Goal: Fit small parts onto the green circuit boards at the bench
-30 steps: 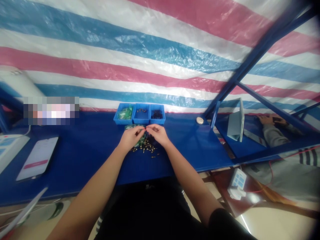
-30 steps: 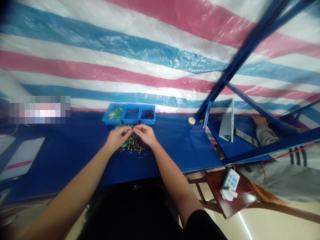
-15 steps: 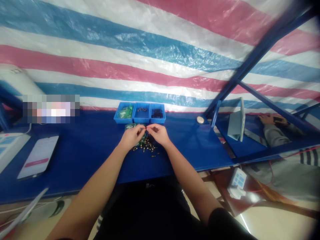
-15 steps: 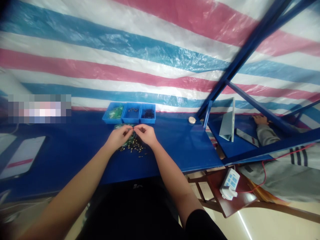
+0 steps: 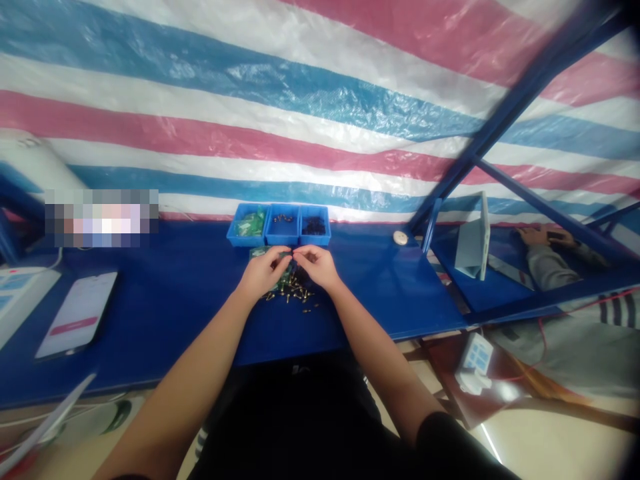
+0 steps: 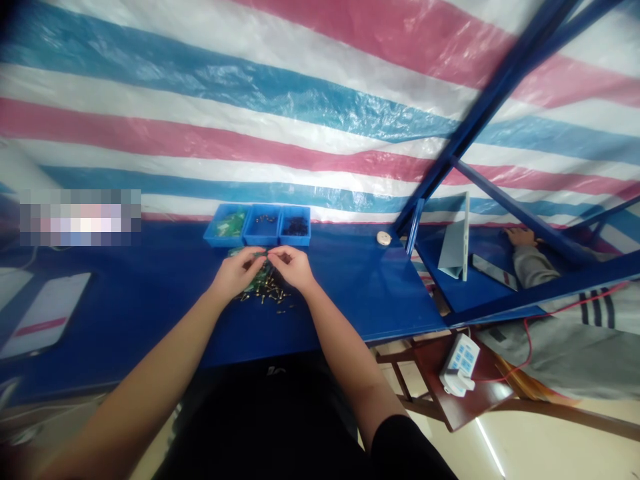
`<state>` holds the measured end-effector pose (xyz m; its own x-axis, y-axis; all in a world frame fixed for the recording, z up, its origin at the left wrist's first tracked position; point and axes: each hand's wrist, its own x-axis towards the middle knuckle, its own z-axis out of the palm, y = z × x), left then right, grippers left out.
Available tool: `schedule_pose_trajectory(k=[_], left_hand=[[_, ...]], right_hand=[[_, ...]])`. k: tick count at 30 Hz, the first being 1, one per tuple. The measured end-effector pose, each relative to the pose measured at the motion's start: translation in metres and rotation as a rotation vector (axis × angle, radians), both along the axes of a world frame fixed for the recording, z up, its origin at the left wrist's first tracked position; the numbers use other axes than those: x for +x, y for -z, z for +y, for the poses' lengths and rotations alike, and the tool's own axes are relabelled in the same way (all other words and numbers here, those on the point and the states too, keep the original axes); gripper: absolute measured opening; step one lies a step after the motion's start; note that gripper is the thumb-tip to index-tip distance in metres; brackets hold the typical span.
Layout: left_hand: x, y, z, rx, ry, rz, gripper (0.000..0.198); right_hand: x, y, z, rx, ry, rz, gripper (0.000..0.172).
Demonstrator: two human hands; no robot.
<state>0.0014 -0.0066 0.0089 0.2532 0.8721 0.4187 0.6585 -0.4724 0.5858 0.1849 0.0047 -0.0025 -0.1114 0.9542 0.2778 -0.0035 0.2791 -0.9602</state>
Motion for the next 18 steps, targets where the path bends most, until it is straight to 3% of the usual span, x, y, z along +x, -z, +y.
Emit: schedule_pose_trajectory(k=[18], left_hand=[[0.0007,0.0053,0.0035,0.003,-0.017,-0.015,0.029]], right_hand=[[-0.0003,-0.0001,-0.001,0.006,-0.006,0.002,0.029]])
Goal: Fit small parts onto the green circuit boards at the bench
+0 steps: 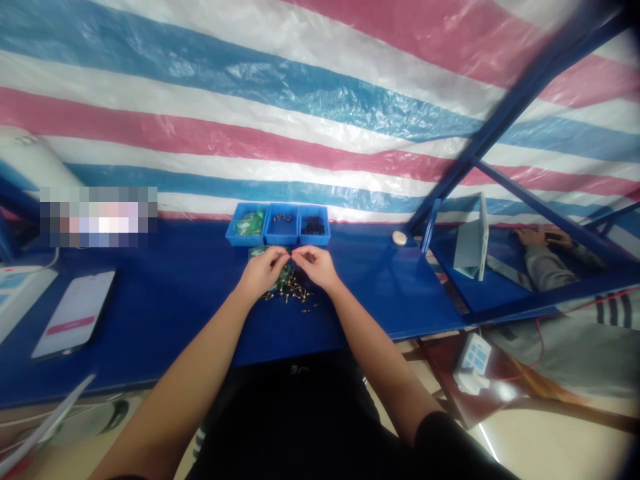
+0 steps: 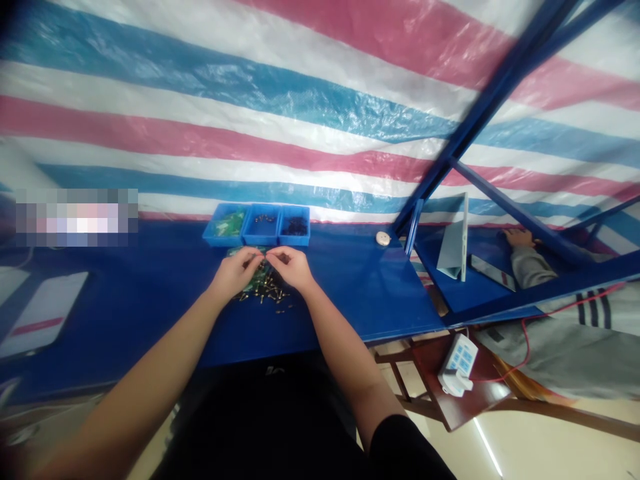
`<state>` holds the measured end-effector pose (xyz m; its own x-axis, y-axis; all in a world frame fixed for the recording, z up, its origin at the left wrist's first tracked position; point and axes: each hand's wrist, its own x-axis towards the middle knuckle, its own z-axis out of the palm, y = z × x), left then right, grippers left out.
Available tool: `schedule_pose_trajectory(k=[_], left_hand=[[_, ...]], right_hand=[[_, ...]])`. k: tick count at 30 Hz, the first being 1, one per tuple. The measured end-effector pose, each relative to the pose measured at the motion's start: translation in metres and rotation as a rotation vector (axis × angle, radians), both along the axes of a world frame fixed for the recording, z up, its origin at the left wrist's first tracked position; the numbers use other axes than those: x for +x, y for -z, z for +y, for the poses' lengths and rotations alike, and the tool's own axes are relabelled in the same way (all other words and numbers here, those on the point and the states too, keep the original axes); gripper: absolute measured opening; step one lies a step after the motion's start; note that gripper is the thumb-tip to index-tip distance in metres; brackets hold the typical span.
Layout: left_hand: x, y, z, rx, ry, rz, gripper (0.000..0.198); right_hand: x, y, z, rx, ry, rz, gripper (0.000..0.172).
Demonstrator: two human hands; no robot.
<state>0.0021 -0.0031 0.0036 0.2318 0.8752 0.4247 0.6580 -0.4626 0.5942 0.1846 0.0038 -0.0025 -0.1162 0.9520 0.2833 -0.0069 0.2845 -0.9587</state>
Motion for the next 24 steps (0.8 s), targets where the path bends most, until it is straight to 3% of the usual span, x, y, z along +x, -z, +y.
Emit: schedule_pose_trajectory(k=[11,24], left_hand=[[0.0002,-0.0051,-0.0041,-0.002,0.043,-0.04,0.033],[-0.0007,-0.004,-0.0023,0.041,0.041,-0.031,0.031]], right_hand=[[0.0023,-0.0018,0.0031,-0.061,-0.028,0.102,0.03],[0.0025,-0.0001,0.0032,-0.061,-0.031,0.03,0.033]])
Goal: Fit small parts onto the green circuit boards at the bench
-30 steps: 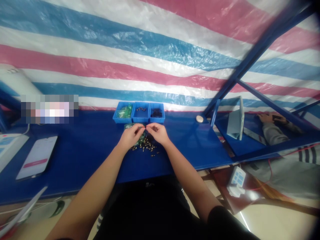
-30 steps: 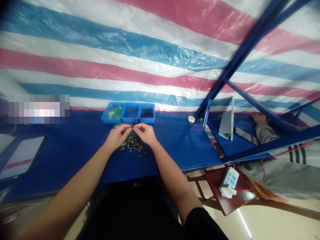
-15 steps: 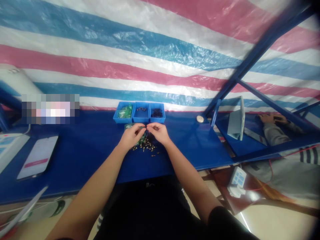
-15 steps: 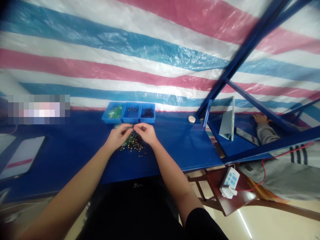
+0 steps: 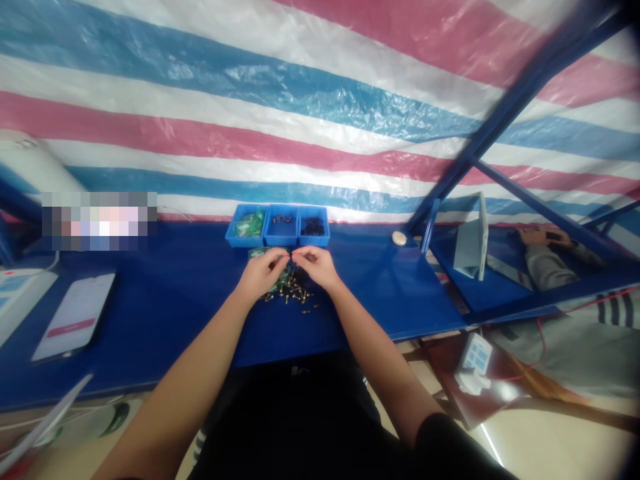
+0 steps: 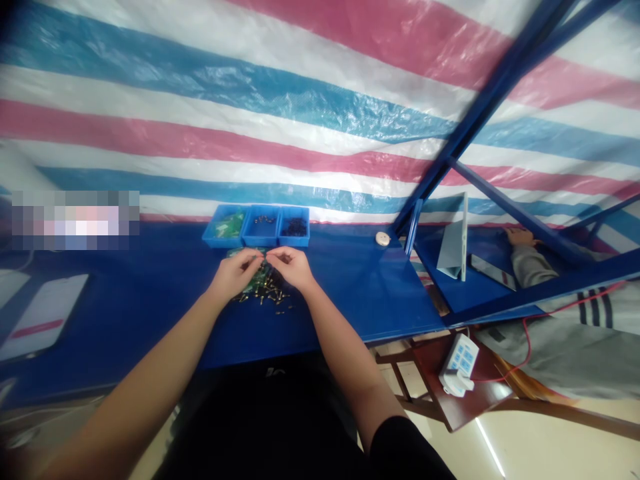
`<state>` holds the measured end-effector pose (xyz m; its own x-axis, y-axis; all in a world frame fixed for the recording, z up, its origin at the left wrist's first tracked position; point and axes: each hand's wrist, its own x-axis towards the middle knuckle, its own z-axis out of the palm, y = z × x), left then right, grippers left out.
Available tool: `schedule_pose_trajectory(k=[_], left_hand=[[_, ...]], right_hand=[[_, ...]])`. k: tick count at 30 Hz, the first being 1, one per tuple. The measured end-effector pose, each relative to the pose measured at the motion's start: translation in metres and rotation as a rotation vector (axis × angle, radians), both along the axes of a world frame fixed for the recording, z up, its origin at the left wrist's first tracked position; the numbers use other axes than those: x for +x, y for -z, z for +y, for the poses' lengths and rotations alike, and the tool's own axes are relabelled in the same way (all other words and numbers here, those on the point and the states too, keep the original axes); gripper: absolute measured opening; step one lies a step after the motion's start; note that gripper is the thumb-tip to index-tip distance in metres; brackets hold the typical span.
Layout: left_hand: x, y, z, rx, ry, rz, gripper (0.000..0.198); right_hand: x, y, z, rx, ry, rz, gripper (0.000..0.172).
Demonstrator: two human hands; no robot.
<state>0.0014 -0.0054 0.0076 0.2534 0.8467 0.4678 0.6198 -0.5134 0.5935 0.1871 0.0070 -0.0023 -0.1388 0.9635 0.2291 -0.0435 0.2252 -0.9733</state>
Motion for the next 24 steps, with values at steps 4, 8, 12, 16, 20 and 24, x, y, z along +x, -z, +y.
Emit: schedule_pose_trajectory(k=[4,8,12,16,20,24], left_hand=[[-0.0002,-0.0015,-0.001,-0.022,0.013,0.013,0.03],[-0.0009,0.0003,-0.0004,-0.035,-0.006,-0.007,0.032],[-0.0012,0.0033,0.0019,-0.018,0.011,-0.008,0.03],[-0.0007,0.0038,0.0026,-0.01,0.023,-0.025,0.03],[0.0001,0.0024,0.0016,-0.009,0.013,-0.03,0.032],[0.0,0.0015,0.0015,-0.013,0.021,-0.028,0.035]], right_hand=[[-0.0001,-0.0002,-0.0004,0.009,0.0,0.006,0.033],[0.0001,-0.0005,-0.0006,0.02,-0.01,0.021,0.032],[0.0002,-0.0015,-0.0011,0.019,-0.024,0.014,0.031],[-0.0008,-0.0025,-0.0024,0.016,-0.02,0.011,0.032],[-0.0018,-0.0037,-0.0046,0.042,-0.017,-0.008,0.034],[-0.0012,-0.0049,-0.0064,0.107,0.03,-0.106,0.033]])
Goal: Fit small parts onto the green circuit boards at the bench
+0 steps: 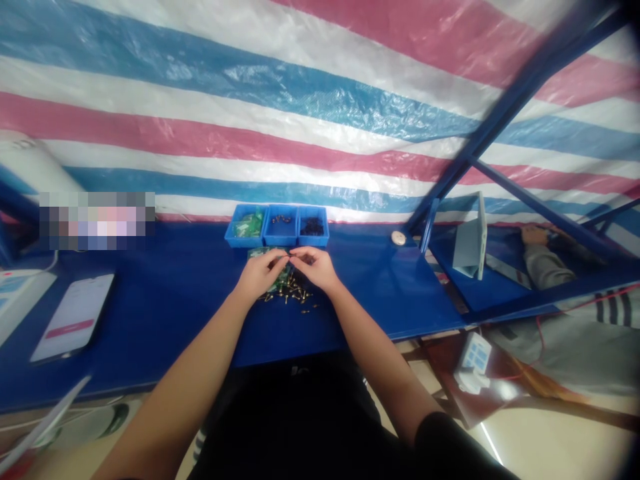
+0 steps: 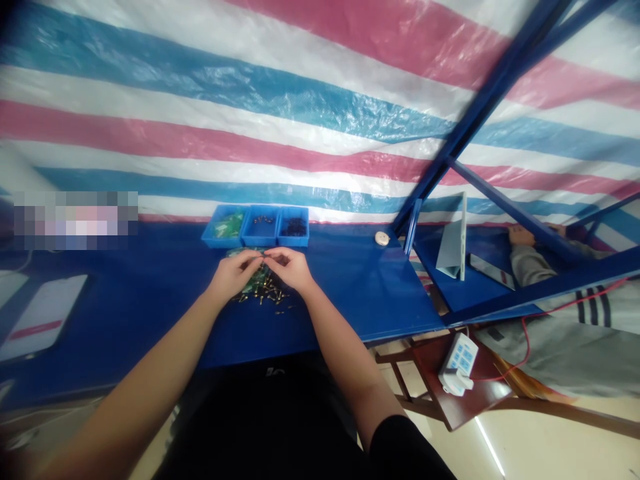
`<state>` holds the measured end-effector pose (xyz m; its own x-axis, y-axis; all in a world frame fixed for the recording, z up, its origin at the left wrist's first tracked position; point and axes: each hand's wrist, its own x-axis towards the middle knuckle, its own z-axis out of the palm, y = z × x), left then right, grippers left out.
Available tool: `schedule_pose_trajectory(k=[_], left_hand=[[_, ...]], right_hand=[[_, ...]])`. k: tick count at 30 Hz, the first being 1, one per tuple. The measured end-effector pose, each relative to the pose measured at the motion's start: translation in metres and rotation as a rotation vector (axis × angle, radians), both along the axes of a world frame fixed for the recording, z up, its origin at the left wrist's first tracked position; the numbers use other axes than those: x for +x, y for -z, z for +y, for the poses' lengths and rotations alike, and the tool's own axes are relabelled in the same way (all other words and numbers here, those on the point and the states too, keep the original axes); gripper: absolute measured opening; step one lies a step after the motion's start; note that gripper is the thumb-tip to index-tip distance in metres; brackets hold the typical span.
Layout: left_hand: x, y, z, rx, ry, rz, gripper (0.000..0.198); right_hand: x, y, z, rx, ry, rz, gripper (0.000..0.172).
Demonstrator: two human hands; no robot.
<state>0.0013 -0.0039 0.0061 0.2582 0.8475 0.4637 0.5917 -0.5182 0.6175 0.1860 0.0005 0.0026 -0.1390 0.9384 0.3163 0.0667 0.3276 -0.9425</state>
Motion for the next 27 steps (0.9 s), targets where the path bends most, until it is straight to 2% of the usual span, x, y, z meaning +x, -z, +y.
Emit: schedule_pose_trajectory(k=[7,14,22,27], left_hand=[[0.0,-0.0009,0.0005,0.016,-0.004,0.018,0.034],[0.0008,-0.0004,0.0005,0.016,-0.064,-0.004,0.036],[-0.0002,0.0003,0.0009,0.016,-0.017,-0.012,0.031],[-0.0003,-0.0011,-0.0002,-0.021,-0.051,-0.009,0.034]], right_hand=[[0.0025,0.0002,-0.0003,0.155,0.065,-0.097,0.029],[0.003,0.0,-0.0003,0.138,0.116,-0.115,0.026],[0.0017,-0.0004,-0.0018,0.133,0.088,-0.123,0.027],[0.0028,0.0003,-0.0006,0.119,0.099,-0.127,0.027]])
